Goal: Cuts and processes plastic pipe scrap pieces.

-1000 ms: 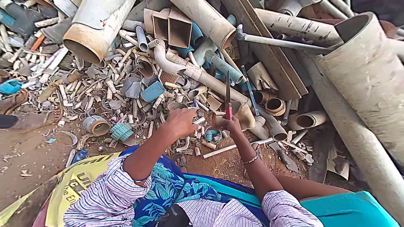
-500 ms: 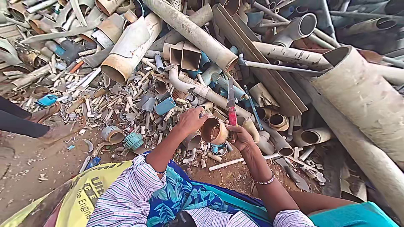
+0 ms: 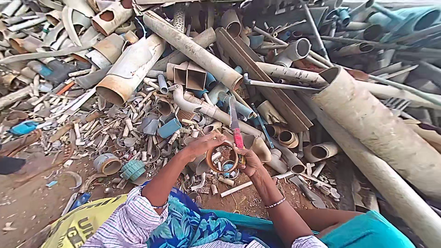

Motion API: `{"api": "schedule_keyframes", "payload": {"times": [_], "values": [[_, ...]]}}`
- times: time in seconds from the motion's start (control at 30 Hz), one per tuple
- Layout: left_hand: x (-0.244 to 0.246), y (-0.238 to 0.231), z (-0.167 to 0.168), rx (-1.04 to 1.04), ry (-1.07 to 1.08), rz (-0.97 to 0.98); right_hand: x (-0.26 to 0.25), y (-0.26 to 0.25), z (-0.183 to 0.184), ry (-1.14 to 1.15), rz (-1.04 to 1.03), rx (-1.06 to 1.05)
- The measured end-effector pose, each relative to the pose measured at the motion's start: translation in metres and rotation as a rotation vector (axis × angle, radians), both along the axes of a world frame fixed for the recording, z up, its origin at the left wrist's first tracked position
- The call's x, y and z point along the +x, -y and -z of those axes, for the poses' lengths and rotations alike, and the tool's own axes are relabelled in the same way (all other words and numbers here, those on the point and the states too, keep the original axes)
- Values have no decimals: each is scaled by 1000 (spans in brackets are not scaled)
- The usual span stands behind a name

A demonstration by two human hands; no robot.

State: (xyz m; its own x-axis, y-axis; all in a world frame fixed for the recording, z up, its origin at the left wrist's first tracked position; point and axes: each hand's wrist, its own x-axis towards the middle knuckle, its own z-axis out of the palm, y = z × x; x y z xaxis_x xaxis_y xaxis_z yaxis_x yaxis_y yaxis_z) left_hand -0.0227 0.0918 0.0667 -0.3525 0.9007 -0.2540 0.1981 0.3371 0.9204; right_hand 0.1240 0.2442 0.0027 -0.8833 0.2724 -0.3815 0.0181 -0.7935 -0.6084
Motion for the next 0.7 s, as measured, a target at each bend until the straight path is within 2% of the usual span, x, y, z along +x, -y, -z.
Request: {"api": "schedule_keyframes", "payload": {"times": [0.13,0.2,0.27,0.33,0.43,0.57,0.7], "values": [[1,0,0,-18,57,44,0,-1,2,-44,-40,63],[1,0,-2,-15,52,-30,-2,-1,0,2,-24,230],[-3,1,-3,25,58,-190,-2,0,-3,107,59,431],[-13,5,-1,107,116,-448,0,3,-2,157,152,634],[-34,10,-3,326,252,-815,4,15,-2,48,237,849],[-57,18,-5,710,381,-1062,18,58,-14,-130,33,906],[-65,31,-13,880,362,-1039,32,93,-20,-251,-179,912]]}}
